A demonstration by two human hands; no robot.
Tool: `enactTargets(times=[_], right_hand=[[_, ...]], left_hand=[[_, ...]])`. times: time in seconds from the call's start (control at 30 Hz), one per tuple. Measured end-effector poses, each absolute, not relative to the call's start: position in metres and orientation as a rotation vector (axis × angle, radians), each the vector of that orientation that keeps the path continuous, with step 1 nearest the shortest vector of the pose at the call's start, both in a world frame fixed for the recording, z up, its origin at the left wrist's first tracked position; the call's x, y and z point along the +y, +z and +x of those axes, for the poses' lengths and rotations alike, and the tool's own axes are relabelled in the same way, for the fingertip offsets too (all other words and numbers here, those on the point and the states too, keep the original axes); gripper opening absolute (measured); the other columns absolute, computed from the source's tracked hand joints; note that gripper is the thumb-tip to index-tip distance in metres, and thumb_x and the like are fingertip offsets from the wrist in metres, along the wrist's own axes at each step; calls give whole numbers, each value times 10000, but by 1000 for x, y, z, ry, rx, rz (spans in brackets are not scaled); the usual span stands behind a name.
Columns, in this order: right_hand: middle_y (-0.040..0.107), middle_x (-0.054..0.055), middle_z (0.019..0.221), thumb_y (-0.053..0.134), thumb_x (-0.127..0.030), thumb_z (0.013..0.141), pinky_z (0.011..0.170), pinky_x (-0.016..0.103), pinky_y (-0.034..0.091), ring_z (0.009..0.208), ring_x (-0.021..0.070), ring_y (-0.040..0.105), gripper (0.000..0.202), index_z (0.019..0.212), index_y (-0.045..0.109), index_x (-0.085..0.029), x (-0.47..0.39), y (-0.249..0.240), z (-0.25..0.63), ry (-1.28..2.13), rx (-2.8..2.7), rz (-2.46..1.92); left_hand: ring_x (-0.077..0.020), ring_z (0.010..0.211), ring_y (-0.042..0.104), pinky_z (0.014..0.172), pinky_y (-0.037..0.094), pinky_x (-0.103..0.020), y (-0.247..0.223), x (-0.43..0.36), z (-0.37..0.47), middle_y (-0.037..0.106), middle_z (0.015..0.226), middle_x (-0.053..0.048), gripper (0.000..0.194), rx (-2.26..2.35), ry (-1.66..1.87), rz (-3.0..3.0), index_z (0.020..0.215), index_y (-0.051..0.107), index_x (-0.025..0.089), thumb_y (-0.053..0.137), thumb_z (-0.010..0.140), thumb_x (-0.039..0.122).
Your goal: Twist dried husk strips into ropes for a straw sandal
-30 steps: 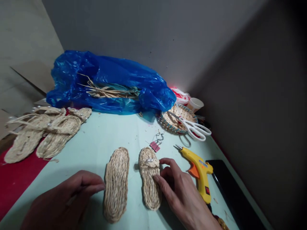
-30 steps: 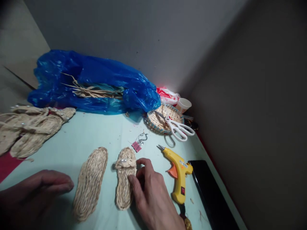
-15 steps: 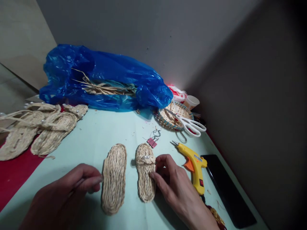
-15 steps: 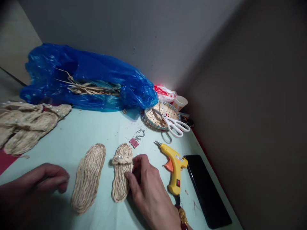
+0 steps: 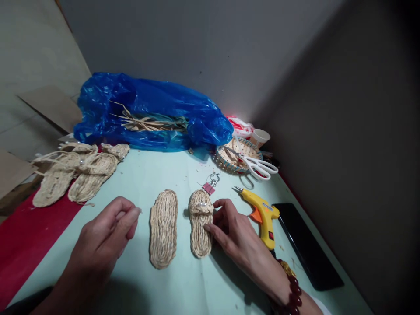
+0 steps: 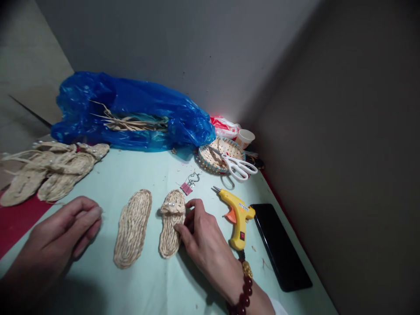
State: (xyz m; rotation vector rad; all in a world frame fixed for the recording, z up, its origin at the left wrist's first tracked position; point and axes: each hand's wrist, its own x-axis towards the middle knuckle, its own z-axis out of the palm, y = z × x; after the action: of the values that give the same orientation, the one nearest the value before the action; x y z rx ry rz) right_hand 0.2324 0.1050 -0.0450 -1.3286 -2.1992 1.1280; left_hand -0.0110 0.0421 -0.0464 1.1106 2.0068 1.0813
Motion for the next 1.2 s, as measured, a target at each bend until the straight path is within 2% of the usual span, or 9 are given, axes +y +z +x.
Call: enactTargets(times=[0.23, 0.37, 0.67, 0.77, 0.9, 1.03, 1.13, 1.2], right_hand=[[604, -1, 828, 486, -230, 942, 619, 284, 414, 674, 147, 536, 180, 1080, 371, -220, 105, -42, 230, 1117, -2231, -1322], [603, -3, 805, 467, -237, 943, 622, 293, 418, 664, 156, 537, 208, 1123, 364, -222, 104, -43, 229, 1113, -2237, -1335], [629, 10, 774, 440, -356, 942, 598, 320, 419, 630, 188, 575, 265, 1151, 331, -233, 114, -62, 235, 1086, -2302, -1295], [625, 6, 780, 453, -413, 935, 603, 323, 423, 642, 196, 591, 301, 1154, 343, -238, 117, -64, 235, 1144, -2240, -1291], [595, -5, 794, 533, -477, 900, 617, 306, 454, 672, 185, 583, 384, 1153, 354, -249, 117, -66, 234, 1295, -1955, -1283], [557, 0, 796, 619, -498, 852, 600, 292, 490, 696, 187, 578, 445, 1134, 372, -258, 113, -57, 230, 1445, -1683, -1219], [560, 4, 794, 631, -488, 850, 585, 297, 501, 678, 186, 568, 466, 1159, 362, -265, 106, -36, 220, 1447, -1649, -1179], [562, 0, 783, 655, -484, 831, 575, 293, 498, 664, 181, 561, 488, 1152, 359, -266, 100, -19, 206, 1408, -1648, -1152]], left_hand=[[-114, 495, 418, 498, 341, -212, -43, 44, -12, 462, 474, 90, 256, 2007, 1101, 1076, 717, 556, 247, 632, 726, 491], [-116, 457, 418, 462, 344, -211, -36, 47, -9, 507, 435, 81, 208, 1944, 1080, 948, 697, 587, 237, 636, 740, 434], [-136, 427, 557, 463, 434, -230, -55, 43, -5, 612, 441, 54, 136, 1664, 1032, 996, 666, 607, 212, 580, 792, 256], [-113, 379, 526, 415, 403, -209, -56, 41, -1, 582, 430, 62, 142, 1637, 1043, 1047, 645, 574, 209, 545, 782, 233], [-70, 354, 496, 367, 339, -180, -51, 41, 4, 594, 546, 62, 163, 1607, 1070, 1085, 644, 530, 208, 517, 796, 264], [-76, 321, 489, 323, 289, -191, -47, 38, 4, 584, 528, 58, 162, 1609, 1072, 1084, 618, 545, 213, 522, 778, 223], [-112, 381, 569, 438, 443, -230, -45, 23, 2, 599, 469, 57, 209, 1637, 1150, 1262, 635, 630, 234, 553, 828, 206], [-138, 462, 628, 576, 530, -270, -43, 8, 1, 657, 510, 47, 243, 1580, 1185, 1728, 709, 692, 262, 542, 899, 245]])
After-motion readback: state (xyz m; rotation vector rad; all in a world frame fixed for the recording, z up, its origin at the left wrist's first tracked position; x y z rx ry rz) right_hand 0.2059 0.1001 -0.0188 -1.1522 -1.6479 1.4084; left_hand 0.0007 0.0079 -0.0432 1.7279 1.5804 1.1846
